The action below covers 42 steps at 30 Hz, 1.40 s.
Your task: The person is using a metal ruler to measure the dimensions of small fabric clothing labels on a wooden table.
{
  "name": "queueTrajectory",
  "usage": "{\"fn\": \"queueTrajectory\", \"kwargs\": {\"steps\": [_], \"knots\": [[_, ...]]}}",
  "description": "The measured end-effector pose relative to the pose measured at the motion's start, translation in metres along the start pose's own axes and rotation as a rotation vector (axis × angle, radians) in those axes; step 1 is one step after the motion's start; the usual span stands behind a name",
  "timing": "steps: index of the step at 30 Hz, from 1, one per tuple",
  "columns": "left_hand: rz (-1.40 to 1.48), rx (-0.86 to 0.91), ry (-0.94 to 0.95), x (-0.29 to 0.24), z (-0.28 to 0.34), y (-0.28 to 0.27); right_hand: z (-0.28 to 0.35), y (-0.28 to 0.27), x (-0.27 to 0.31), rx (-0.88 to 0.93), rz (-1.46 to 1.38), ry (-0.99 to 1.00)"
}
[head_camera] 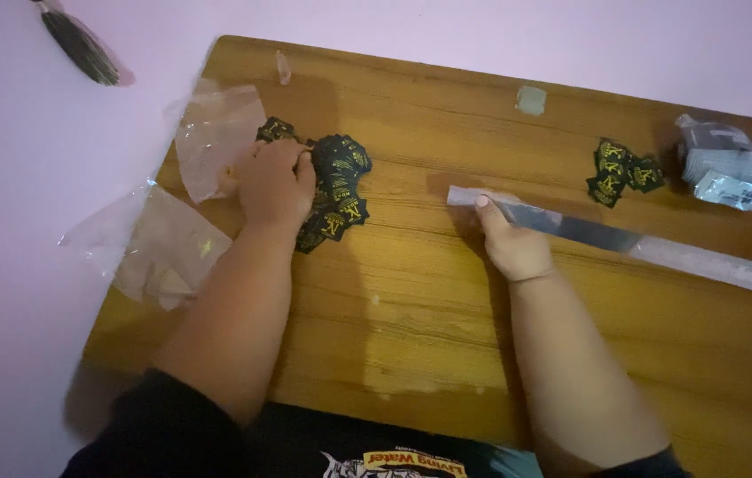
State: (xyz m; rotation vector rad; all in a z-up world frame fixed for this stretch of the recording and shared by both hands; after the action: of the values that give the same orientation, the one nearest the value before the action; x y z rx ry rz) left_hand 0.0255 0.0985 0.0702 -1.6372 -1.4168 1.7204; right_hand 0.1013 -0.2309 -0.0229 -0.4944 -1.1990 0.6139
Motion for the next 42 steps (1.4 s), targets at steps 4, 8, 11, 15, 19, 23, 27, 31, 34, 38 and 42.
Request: {"fn": "queueTrajectory", "kwargs": {"steps": [4, 8, 11, 15, 19, 23, 27, 31, 34, 38, 42], "knots": [[-0.094, -0.325, 0.351, -0.020, 0.021, -0.022, 0.015, 0.003, 0.044, -0.072, -0.192, -0.391], [0.377, -0.477, 0.669, 0.000, 0.006, 0.011, 0.036, 0.004, 0.053, 0.066, -0.291, -0.492], [0.724, -0.308, 0.497, -0.005, 0.021, 0.024, 0.056, 0.001, 0.076, 0.246, -0.481, -0.738], [1.156, -0.049, 0.093, -0.033, 0.045, 0.039, 0.078, 0.009, 0.093, 0.295, -0.471, -0.758], [1.256, 0.156, -0.156, -0.043, 0.059, 0.055, 0.078, 0.009, 0.105, 0.509, -0.517, -0.818], [1.355, 0.342, -0.093, -0.042, 0.057, 0.065, 0.063, 0.031, 0.082, 0.334, -0.479, -0.813], [1.274, 0.466, 0.039, -0.031, 0.055, 0.077, 0.045, 0.034, 0.054, 0.185, -0.412, -0.717], [1.254, 0.479, 0.090, -0.032, 0.059, 0.078, 0.028, 0.034, 0.015, 0.213, -0.377, -0.601], [1.273, 0.473, 0.062, -0.036, 0.061, 0.067, 0.026, 0.038, 0.012, 0.254, -0.322, -0.460], [1.174, 0.472, 0.184, -0.033, 0.060, 0.073, 0.039, 0.040, 0.035, 0.229, -0.447, -0.580], [1.143, 0.404, 0.195, -0.039, 0.060, 0.071, 0.048, 0.043, 0.044, 0.272, -0.613, -0.536]]}}
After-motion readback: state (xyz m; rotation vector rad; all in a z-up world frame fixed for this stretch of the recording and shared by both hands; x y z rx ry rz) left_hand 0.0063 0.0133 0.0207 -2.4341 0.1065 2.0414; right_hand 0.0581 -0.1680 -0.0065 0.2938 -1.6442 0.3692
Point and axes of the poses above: each hand's wrist, its own z-axis away from the middle knuckle, its own y-axis out of the palm, x = y × z, the point moved 1 cm from there along -z, towards the middle knuckle, and after that the axes turned 10 degrees about y, right-handed, at the moved point
